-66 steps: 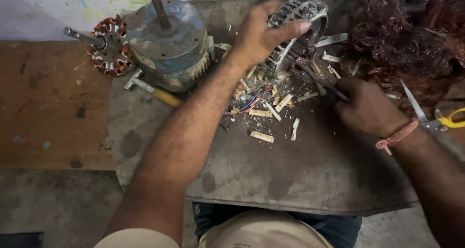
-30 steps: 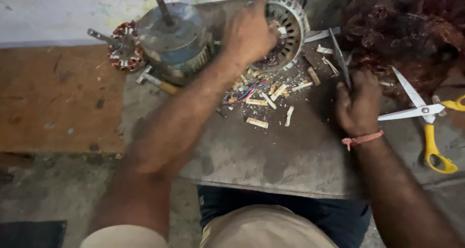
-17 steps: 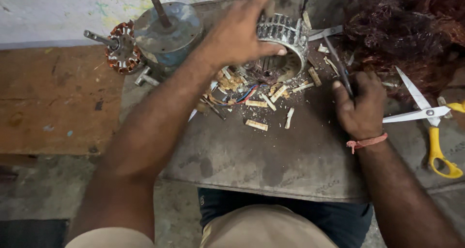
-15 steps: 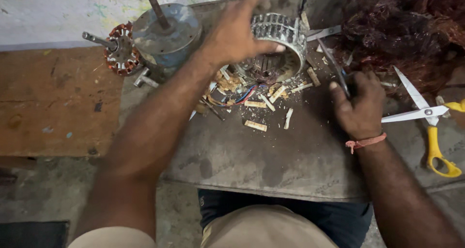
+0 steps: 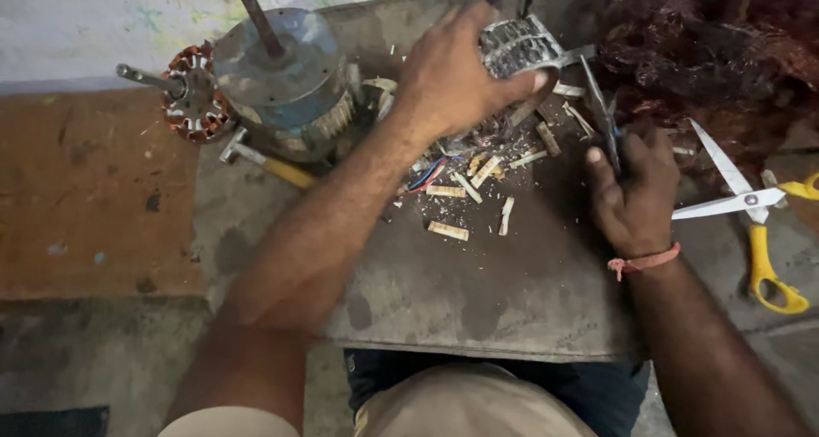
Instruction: The person removes copper windings from a motor stator using pliers and scissors. They pull and cut the wires from the stator slots, accumulating a pile of copper wire on the table.
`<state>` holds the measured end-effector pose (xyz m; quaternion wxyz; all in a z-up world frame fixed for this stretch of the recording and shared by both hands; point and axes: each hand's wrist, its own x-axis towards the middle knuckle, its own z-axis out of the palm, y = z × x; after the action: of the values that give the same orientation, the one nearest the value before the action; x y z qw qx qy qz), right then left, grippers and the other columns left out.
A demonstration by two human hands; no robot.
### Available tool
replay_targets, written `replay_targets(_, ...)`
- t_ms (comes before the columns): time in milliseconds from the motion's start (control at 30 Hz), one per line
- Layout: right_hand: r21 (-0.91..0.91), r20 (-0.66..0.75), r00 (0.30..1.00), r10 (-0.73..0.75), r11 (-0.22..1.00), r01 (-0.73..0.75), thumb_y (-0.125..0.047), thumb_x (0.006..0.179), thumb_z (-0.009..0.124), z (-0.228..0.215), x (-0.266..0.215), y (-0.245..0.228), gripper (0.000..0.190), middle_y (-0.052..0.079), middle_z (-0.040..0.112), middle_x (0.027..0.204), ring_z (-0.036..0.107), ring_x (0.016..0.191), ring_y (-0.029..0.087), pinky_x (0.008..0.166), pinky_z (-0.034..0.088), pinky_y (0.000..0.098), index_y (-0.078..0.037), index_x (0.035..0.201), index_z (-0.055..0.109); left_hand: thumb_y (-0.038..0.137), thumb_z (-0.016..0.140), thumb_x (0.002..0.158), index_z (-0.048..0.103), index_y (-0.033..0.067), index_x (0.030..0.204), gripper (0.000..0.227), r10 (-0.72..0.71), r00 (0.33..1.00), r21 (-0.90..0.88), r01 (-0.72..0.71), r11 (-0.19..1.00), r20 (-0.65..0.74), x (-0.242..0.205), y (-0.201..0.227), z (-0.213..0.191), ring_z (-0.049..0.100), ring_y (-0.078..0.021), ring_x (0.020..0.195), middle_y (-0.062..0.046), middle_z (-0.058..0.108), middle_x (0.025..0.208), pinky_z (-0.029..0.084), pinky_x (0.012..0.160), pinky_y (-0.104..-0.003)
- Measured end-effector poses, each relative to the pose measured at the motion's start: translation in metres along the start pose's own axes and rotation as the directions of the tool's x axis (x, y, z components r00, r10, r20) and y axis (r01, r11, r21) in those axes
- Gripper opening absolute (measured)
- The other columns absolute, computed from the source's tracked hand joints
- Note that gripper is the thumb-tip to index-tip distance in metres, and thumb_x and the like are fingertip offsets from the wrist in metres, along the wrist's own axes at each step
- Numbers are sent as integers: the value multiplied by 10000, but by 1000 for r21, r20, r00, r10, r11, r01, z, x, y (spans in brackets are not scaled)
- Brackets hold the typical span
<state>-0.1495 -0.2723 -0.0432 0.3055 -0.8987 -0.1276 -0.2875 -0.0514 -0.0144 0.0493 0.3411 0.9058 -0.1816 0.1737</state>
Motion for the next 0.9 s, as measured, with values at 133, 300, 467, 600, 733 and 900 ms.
replay_targets(133,96,-15,993,-115,989,116,-127,1057,683,-5,-2,-9,197,246,637,1214,626,1021,404,872,500,451,48,1011,604,559,755,918,628,-19,1286,697,62,998,-114,-63,991,-16,11,-20,2,643,-353,1187,-218,679,1248,484,1024,-494)
replay_targets(300,97,152,983,-106,991,91,-125,1004,663,-19,7,-42,168,234,675,1188,661,978,364,870,521,445,36,992,615,530,706,929,672,3,1283,636,133,982,-369,-76,926,133,10,-49,-8,738,-255,1144,-153,761,1196,559,1020,-396)
replay_targets(467,-78,650,386,655,562,-823,-131,1050,587,-27,28,-76,233,463,604,1045,498,930,650,679,362,582,56,1085,720,587,771,834,650,11,1319,762,187,945,-652,36,758,270,3,-47,-11,763,-195,1007,-121,787,1114,624,928,-356)
replay_targets(600,360,832,403,381,182,-915,-101,902,511,-24,43,-80,274,184,763,1043,733,943,320,863,576,419,27,1059,695,649,762,835,715,31,1260,751,195,958,-605,-30,795,210,-2,-41,-8,772,-164,1018,-86,806,1101,610,972,-347)
replay_targets(733,352,863,400,309,200,-914,-182,975,478,-17,54,-75,333,242,749,1039,719,959,367,888,557,493,87,1057,657,694,730,789,738,67,1203,751,145,962,-544,5,839,233,-3,-43,-9,785,-153,923,-63,811,997,632,900,-336)
replay_targets(900,359,865,385,321,138,-923,-208,995,429,-6,66,-75,331,263,703,1053,686,963,371,876,526,505,57,1059,617,717,713,809,743,80,1143,720,172,960,-532,-30,846,221,-1,-43,-5,793,-156,887,-52,799,946,651,879,-342)
